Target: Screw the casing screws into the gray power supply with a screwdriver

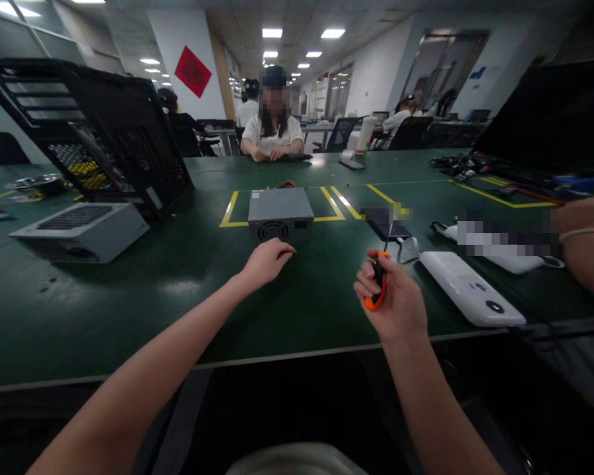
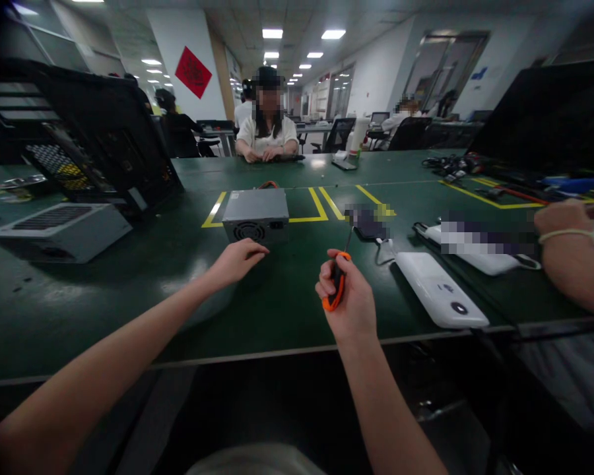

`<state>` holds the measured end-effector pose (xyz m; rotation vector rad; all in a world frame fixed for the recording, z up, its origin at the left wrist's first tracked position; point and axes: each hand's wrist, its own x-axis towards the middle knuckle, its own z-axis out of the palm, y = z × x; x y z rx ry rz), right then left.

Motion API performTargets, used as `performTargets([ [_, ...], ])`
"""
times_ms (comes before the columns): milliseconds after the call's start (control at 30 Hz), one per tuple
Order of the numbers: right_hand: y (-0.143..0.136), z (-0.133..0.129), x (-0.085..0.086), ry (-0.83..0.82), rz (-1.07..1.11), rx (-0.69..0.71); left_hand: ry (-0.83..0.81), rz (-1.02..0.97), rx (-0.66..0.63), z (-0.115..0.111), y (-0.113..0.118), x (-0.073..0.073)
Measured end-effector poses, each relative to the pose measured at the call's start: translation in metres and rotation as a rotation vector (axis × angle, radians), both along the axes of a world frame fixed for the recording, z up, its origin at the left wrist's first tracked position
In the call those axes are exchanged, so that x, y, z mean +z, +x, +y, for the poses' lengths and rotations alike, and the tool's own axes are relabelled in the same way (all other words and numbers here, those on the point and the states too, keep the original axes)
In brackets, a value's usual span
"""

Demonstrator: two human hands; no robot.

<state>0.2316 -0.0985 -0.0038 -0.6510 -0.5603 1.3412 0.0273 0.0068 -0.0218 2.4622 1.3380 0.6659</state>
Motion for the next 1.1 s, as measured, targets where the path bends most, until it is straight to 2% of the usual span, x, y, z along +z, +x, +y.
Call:
performTargets([
  [67, -0.001, -0.003, -0.002, -0.013, 0.025, 0.007, 0.067, 0.108, -0.069, 0.003, 0.018, -0.001],
  [233, 0.002, -0.008, -0.004, -0.04, 0.048, -0.01, 0.144, 0.22, -0.058, 0.012, 0.049, -0.01],
  [367, 0.002, -0.011, -0.007, -0.058, 0.058, -0.011, 0.159, 0.237, -0.061, 0.017, 0.055, -0.014],
  [533, -0.001, -0.011, -0.014, -0.066, 0.062, 0.018, 0.242, 0.298, -0.098, 0.013, 0.055, -0.017],
  [633, -0.006, -0.012, -0.017, -0.07, 0.053, 0.032, 0.206, 0.22, -0.1, 0.011, 0.055, -0.019],
  [700, -0.012, -0.015, -0.018, -0.077, 0.03, 0.06, 0.119, 0.031, -0.072, 0.009, 0.053, -0.016],
  [767, -0.019, -0.022, -0.017, -0.08, -0.012, 0.107, -0.026, -0.293, -0.025, 0.003, 0.049, -0.009],
  [867, -0.034, -0.04, -0.015, -0.08, -0.089, 0.22, -0.406, -0.932, 0.035, -0.021, 0.037, 0.01],
  [933, -0.046, -0.054, -0.014, -0.084, -0.144, 0.316, -0.67, -1.276, 0.037, -0.043, 0.028, 0.023],
  [1000, -0.057, -0.066, -0.017, -0.098, -0.195, 0.412, -0.834, -1.518, 0.05, -0.065, 0.021, 0.031],
  [1100, -0.07, -0.077, -0.025, -0.12, -0.24, 0.514, -0.964, -1.739, 0.118, -0.089, 0.016, 0.034],
])
